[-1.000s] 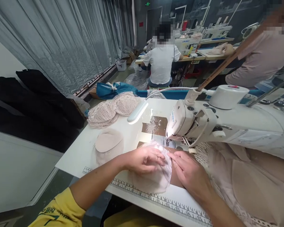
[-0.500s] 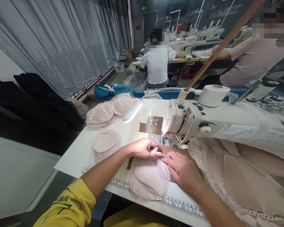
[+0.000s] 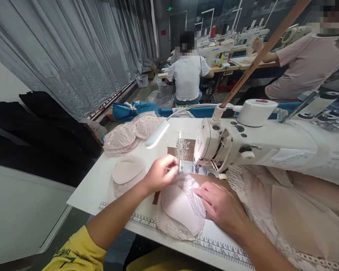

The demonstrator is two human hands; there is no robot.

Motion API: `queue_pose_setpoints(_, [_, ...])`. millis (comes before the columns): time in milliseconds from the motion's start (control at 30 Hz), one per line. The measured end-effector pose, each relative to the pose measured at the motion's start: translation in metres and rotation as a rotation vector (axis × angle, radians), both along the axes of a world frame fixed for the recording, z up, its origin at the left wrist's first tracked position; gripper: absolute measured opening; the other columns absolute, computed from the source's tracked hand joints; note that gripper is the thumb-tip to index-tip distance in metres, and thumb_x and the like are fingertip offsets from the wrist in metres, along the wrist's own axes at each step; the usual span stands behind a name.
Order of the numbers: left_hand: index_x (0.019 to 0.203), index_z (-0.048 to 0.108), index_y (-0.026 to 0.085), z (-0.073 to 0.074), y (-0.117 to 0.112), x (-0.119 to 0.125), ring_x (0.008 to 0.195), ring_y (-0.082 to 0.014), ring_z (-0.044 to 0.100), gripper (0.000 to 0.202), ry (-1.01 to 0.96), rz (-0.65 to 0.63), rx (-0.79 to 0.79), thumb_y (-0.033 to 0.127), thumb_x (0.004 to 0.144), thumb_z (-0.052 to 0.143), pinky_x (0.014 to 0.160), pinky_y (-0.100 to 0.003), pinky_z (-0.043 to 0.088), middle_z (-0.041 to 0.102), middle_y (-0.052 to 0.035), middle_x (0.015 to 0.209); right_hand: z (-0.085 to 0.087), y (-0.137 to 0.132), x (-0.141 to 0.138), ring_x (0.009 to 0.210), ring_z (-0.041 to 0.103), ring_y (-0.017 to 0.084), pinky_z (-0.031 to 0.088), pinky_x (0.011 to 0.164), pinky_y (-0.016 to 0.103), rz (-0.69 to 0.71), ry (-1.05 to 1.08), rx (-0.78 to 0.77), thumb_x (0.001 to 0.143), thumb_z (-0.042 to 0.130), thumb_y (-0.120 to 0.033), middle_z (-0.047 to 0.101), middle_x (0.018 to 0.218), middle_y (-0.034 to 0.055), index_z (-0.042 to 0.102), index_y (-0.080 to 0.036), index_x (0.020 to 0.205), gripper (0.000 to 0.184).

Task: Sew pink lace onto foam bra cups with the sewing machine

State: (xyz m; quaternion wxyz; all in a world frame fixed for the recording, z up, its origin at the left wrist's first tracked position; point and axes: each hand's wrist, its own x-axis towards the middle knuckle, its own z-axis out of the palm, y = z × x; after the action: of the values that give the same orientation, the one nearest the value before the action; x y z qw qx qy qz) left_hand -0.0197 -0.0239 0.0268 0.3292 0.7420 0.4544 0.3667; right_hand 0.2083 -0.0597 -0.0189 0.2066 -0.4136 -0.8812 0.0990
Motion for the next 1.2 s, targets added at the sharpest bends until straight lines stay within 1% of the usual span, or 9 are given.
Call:
queue_pose_setpoints(100, [0.096,0.06,0.015,-0.006,-0.016,0.015,0.095,-0.0207,0.059,0.014,0.283,-0.261,0.108,0.019,0.086,0.052,0.086,-0.032,0.048,0.063,-0.0094,0.102,-0.003,-0.001,0.002,0.07,0.052,0.017,0.039,0.063,0.029,-0.022,0.065,0.025,0.085,0.041,-0.01,0.059,0.073,0.0036,0.068,-0.018,0.084,0.028])
queue_pose_setpoints(167, [0.099,0.062,0.012,-0.013,-0.022,0.025,0.105,-0.025,0.057,0.018,0.435,-0.343,0.187,0.017,0.086,0.051,0.094,-0.037,0.046,0.062,-0.0137,0.112,-0.005,-0.001,0.003,0.071,0.053,0.017,0.04,0.065,0.029,-0.07,0.084,0.073,0.084,0.04,-0.01,0.06,0.073,0.0042,0.068,-0.018,0.083,0.029])
queue_pose_setpoints(200, [0.099,0.062,0.011,-0.015,-0.023,0.029,0.107,-0.0258,0.057,0.019,0.483,-0.36,0.222,0.016,0.086,0.05,0.096,-0.038,0.046,0.061,-0.0148,0.114,-0.005,0.0,0.004,0.072,0.053,0.018,0.04,0.065,0.029,-0.09,0.071,0.103,0.085,0.04,-0.01,0.061,0.075,0.0047,0.068,-0.017,0.087,0.029])
queue_pose_setpoints(333, [0.107,0.061,0.01,-0.016,-0.021,0.035,0.104,-0.024,0.058,0.025,0.551,-0.374,0.264,0.018,0.088,0.046,0.092,-0.037,0.049,0.062,-0.0148,0.111,-0.007,0.002,0.003,0.073,0.054,0.02,0.04,0.064,0.03,-0.134,-0.101,0.193,0.084,0.041,-0.01,0.062,0.077,0.0056,0.068,-0.016,0.108,0.036])
queue_pose_setpoints(500, [0.115,0.059,0.008,-0.015,-0.016,0.032,0.11,-0.0271,0.055,0.032,0.618,-0.269,0.244,0.021,0.088,0.048,0.094,-0.041,0.049,0.06,-0.0169,0.12,-0.008,0.002,0.002,0.071,0.051,0.019,0.036,0.063,0.03,-0.178,-0.227,0.228,0.083,0.045,-0.009,0.06,0.074,0.0038,0.068,-0.023,0.11,0.038])
queue_pose_setpoints(767, [0.122,0.055,0.008,-0.021,-0.001,0.033,0.117,-0.0261,0.053,0.039,0.643,-0.34,0.284,0.021,0.086,0.05,0.1,-0.038,0.046,0.056,-0.0162,0.127,-0.012,0.0,0.0,0.071,0.051,0.02,0.036,0.061,0.031,-0.28,-0.23,0.255,0.084,0.045,-0.007,0.063,0.075,0.005,0.069,-0.02,0.111,0.039])
queue_pose_setpoints(933, [0.126,0.054,0.005,-0.021,0.009,0.03,0.123,-0.0286,0.049,0.044,0.656,-0.4,0.298,0.022,0.085,0.053,0.102,-0.04,0.045,0.054,-0.0193,0.131,-0.011,0.002,-0.002,0.067,0.053,0.019,0.037,0.061,0.032,-0.307,-0.24,0.255,0.082,0.046,-0.008,0.066,0.076,0.0046,0.071,-0.021,0.106,0.038])
queue_pose_setpoints(1067, [0.125,0.054,0.004,-0.024,0.016,0.027,0.124,-0.0304,0.049,0.044,0.636,-0.436,0.321,0.023,0.086,0.05,0.102,-0.043,0.045,0.052,-0.0209,0.133,-0.009,0.003,-0.002,0.063,0.054,0.017,0.039,0.059,0.031,-0.297,-0.225,0.226,0.082,0.046,-0.01,0.067,0.076,0.0038,0.071,-0.022,0.106,0.037])
queue_pose_setpoints(1200, [0.128,0.053,0.007,-0.028,0.022,0.021,0.125,-0.0299,0.048,0.046,0.662,-0.475,0.295,0.02,0.084,0.049,0.102,-0.044,0.044,0.049,-0.0186,0.137,-0.006,0.005,-0.002,0.061,0.056,0.017,0.039,0.055,0.029,-0.252,-0.179,0.204,0.082,0.046,-0.01,0.066,0.072,0.0026,0.071,-0.022,0.106,0.036])
